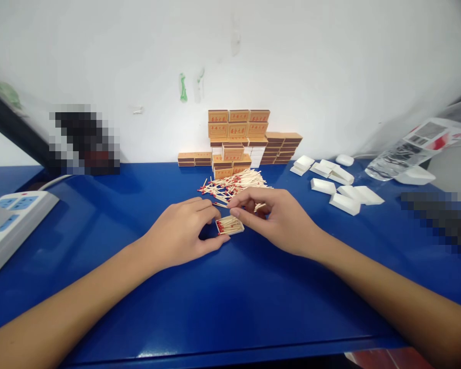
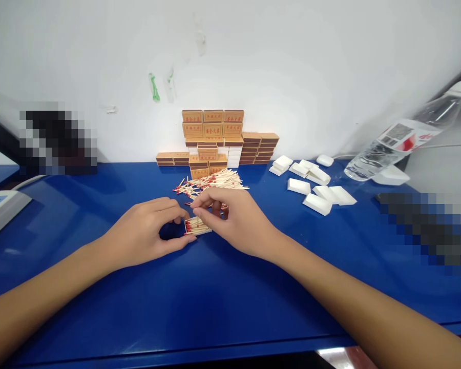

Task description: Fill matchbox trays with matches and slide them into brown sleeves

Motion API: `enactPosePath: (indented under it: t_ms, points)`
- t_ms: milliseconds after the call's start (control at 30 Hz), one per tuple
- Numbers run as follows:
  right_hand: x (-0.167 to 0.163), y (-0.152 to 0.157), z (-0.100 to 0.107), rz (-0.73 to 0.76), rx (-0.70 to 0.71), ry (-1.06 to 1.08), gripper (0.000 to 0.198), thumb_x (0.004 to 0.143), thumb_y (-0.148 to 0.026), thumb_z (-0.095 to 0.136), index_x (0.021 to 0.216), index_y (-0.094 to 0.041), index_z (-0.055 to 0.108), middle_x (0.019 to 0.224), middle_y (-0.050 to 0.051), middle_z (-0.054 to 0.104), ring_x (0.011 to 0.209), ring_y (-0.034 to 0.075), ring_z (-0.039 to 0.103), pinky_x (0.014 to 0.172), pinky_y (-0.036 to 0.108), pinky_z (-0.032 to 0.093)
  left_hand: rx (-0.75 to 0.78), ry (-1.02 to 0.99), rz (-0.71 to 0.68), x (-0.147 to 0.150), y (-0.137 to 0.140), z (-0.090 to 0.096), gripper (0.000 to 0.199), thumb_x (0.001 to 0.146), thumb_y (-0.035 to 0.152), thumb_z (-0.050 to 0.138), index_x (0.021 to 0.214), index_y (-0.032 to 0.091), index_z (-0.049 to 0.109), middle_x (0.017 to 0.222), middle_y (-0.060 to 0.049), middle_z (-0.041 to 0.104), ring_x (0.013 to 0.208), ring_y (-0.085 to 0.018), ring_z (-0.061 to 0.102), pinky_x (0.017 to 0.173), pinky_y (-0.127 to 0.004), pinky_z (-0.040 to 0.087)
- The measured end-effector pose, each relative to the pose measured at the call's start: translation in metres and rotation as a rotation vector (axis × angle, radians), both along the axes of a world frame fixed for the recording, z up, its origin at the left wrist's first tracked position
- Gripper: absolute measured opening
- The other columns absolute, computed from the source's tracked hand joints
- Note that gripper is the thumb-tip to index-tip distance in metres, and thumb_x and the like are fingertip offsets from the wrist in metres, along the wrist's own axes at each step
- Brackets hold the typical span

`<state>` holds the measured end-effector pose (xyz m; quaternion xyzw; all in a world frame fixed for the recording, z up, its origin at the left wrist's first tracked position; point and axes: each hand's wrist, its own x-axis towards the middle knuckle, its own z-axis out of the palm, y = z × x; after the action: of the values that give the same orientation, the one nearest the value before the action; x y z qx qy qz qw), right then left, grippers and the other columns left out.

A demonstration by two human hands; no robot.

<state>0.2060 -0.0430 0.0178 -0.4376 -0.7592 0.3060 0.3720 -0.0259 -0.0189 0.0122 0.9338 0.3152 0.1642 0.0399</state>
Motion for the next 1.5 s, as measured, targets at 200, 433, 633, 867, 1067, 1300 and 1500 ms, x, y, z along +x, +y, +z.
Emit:
enactPosePath:
  t_ms: [200, 433, 633, 867, 1067, 1300, 1500]
  points:
    - [-0.001, 0.004, -0.004, 0.010, -0.089, 0.018, 0.013, 0.094, -0.031, 0.070, 0.088, -0.021, 0.076, 0.075, -0.001, 0.066, 0.066, 0.012, 0.053, 0.060, 0.027, 0.043, -0.015, 0.002, 0.009, -0.001, 0.001, -0.002, 0.026, 0.092, 0.044, 0.071, 0.095, 0.018, 0.069, 0.090, -0.004, 0.070, 0.085, -0.021, 0.066, 0.071, -0.033, 0.049]
    - [0.005, 0.007, -0.005, 0.027, -0.059, -0.178, 0.013, 0.093, -0.028, 0.068, 0.086, -0.021, 0.075, 0.077, -0.001, 0.059, 0.064, 0.012, 0.046, 0.061, 0.029, 0.038, -0.015, -0.004, 0.018, -0.001, 0.003, -0.002, 0.024, 0.093, 0.043, 0.070, 0.095, 0.019, 0.069, 0.089, -0.004, 0.070, 0.086, -0.021, 0.066, 0.073, -0.033, 0.049]
    - [0.007, 0.005, -0.004, 0.072, 0.058, -0.259, 0.008, 0.094, -0.023, 0.068, 0.089, -0.022, 0.074, 0.082, 0.000, 0.055, 0.069, 0.014, 0.048, 0.064, 0.029, 0.038, -0.013, -0.014, 0.016, -0.001, 0.001, -0.001, 0.022, 0.093, 0.041, 0.069, 0.094, 0.019, 0.069, 0.091, -0.004, 0.071, 0.087, -0.022, 0.067, 0.074, -0.033, 0.051]
    - [0.003, -0.001, -0.005, 0.196, 0.058, -0.278, 0.005, 0.096, -0.024, 0.068, 0.096, -0.021, 0.073, 0.093, 0.002, 0.057, 0.081, 0.016, 0.052, 0.069, 0.029, 0.041, -0.029, 0.013, 0.008, -0.001, 0.000, 0.001, 0.020, 0.091, 0.037, 0.069, 0.099, 0.018, 0.070, 0.092, -0.003, 0.070, 0.091, -0.023, 0.067, 0.076, -0.036, 0.052]
    - [0.003, -0.001, -0.005, 0.182, 0.019, -0.297, 0.006, 0.097, -0.024, 0.068, 0.092, -0.020, 0.069, 0.090, 0.001, 0.057, 0.078, 0.015, 0.051, 0.068, 0.029, 0.039, -0.016, 0.013, -0.017, 0.000, -0.001, 0.001, 0.018, 0.092, 0.036, 0.067, 0.097, 0.018, 0.069, 0.091, -0.003, 0.070, 0.090, -0.022, 0.067, 0.075, -0.034, 0.051]
    - [0.008, -0.001, 0.000, 0.163, 0.058, -0.357, 0.007, 0.097, -0.021, 0.064, 0.091, -0.019, 0.068, 0.093, 0.002, 0.056, 0.081, 0.015, 0.052, 0.072, 0.029, 0.041, -0.001, 0.004, -0.026, 0.000, -0.002, 0.000, 0.020, 0.092, 0.037, 0.068, 0.098, 0.017, 0.069, 0.091, -0.003, 0.070, 0.090, -0.022, 0.067, 0.075, -0.034, 0.051]
    - [0.010, 0.000, 0.000, 0.170, 0.127, -0.355, 0.008, 0.097, -0.018, 0.063, 0.096, -0.019, 0.071, 0.094, 0.002, 0.057, 0.082, 0.014, 0.054, 0.072, 0.029, 0.041, 0.002, 0.006, -0.024, 0.000, -0.002, 0.000, 0.019, 0.092, 0.036, 0.069, 0.097, 0.018, 0.068, 0.091, -0.002, 0.070, 0.088, -0.021, 0.067, 0.073, -0.033, 0.050]
